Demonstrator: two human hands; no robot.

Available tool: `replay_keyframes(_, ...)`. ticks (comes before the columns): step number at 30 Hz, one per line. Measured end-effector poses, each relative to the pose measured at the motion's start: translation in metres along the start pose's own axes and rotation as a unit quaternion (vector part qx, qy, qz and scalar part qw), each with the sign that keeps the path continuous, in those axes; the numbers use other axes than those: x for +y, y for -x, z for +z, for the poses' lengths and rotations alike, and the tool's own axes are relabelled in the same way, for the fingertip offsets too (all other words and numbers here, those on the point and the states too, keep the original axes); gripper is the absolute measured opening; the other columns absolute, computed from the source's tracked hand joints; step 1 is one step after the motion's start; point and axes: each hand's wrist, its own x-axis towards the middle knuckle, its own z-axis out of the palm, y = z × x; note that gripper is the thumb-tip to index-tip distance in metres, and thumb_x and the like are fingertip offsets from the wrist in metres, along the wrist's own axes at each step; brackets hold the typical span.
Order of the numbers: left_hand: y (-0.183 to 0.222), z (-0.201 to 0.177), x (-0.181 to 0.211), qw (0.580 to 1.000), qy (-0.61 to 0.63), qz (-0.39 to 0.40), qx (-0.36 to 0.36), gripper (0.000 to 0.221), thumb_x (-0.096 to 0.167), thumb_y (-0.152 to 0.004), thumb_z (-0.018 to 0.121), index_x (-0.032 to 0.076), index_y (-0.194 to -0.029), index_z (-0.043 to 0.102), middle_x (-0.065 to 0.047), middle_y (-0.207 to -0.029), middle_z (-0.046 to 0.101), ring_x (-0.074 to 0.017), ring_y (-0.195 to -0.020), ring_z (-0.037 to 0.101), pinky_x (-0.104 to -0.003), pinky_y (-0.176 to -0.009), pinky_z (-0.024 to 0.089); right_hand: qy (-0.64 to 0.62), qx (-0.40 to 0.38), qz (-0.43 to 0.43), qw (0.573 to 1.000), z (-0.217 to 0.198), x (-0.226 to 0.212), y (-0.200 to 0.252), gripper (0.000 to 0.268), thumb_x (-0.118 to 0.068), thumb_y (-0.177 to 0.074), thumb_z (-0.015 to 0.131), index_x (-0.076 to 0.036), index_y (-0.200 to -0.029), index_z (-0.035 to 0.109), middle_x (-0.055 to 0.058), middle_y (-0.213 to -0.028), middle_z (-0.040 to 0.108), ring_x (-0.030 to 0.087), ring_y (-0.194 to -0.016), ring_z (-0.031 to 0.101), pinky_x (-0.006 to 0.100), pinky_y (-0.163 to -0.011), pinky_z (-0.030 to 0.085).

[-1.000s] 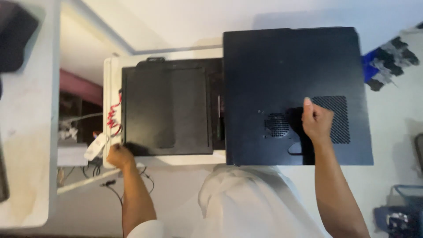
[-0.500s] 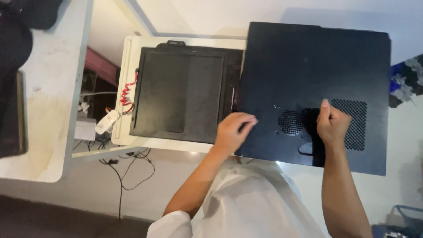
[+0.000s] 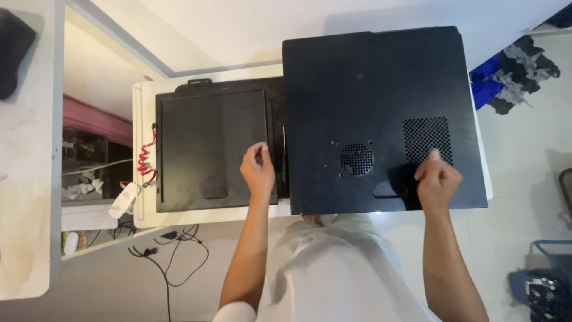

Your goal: Closing the side panel of a desktop computer case and securing it with a screwdriver.

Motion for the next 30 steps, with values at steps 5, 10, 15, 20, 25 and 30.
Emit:
replay_keyframes(5, 0.028, 0.044, -0.093, 0.967, -0.174, -0.069, -0.172, 0.038, 0.038, -0.093, 0.071, 0.01, -0.118, 0.069, -0.017, -0.106, 0.067, -0.0412, -0.095, 0.067, -0.054, -0.077, 0.053, 0.002, 0.013, 0.09, 0.996, -0.018, -0.008, 0.025, 0.067, -0.021, -0.123, 0.042, -0.003, -0.06, 0.051, 0.005, -0.06, 0.051, 0.015, -0.06, 0.048, 0.031, -0.064, 0.038)
replay_keyframes(10, 0.029, 0.042, -0.077, 0.953, -0.217, -0.043, -0.206, 0.023, 0.029, -0.104, 0.06, 0.01, -0.108, 0.074, -0.013, -0.092, 0.07, -0.0394, -0.086, 0.074, -0.05, -0.073, 0.062, 0.003, -0.004, 0.023, 1.0, -0.017, 0.018, 0.027, 0.072, -0.02, -0.126, 0.045, -0.007, -0.056, 0.054, 0.009, -0.053, 0.053, 0.022, -0.05, 0.051, 0.034, -0.059, 0.043)
replay_keyframes(15, 0.034, 0.032, -0.067, 0.955, -0.216, -0.048, -0.2, 0.033, 0.036, -0.098, 0.066, 0.007, -0.112, 0.071, -0.014, -0.099, 0.069, -0.04, -0.091, 0.074, -0.05, -0.074, 0.062, 0.018, -0.02, 0.026, 0.999, -0.016, 0.01, 0.029, 0.072, -0.023, -0.126, 0.043, -0.009, -0.057, 0.057, 0.01, -0.053, 0.054, 0.022, -0.047, 0.049, 0.034, -0.059, 0.042)
replay_keyframes(20, 0.032, 0.053, -0.097, 0.941, -0.208, -0.07, -0.256, 0.033, 0.037, -0.094, 0.069, 0.009, -0.11, 0.075, -0.015, -0.097, 0.072, -0.0414, -0.091, 0.075, -0.051, -0.076, 0.063, 0.055, -0.03, 0.005, 0.998, -0.013, 0.013, 0.031, 0.069, -0.021, -0.124, 0.049, -0.009, -0.057, 0.057, 0.011, -0.054, 0.055, 0.026, -0.049, 0.052, 0.036, -0.059, 0.043)
replay_keyframes(25, 0.029, 0.048, -0.103, 0.948, -0.125, -0.193, -0.22, 0.036, 0.037, -0.087, 0.075, 0.005, -0.104, 0.078, -0.019, -0.092, 0.077, -0.0425, -0.094, 0.075, -0.05, -0.077, 0.062, 0.036, -0.034, 0.026, 0.998, -0.017, 0.007, 0.031, 0.068, -0.026, -0.125, 0.045, -0.009, -0.06, 0.058, 0.009, -0.054, 0.054, 0.022, -0.051, 0.051, 0.034, -0.061, 0.043)
replay_keyframes(30, 0.016, -0.027, 0.004, 0.99, -0.045, -0.119, -0.054, 0.027, 0.023, -0.09, 0.075, -0.001, -0.102, 0.076, -0.021, -0.087, 0.076, -0.0403, -0.084, 0.074, -0.048, -0.073, 0.06, 0.027, -0.028, 0.043, 0.998, -0.013, 0.006, 0.043, 0.067, -0.026, -0.123, 0.047, -0.01, -0.059, 0.059, 0.008, -0.054, 0.056, 0.022, -0.051, 0.053, 0.034, -0.061, 0.044)
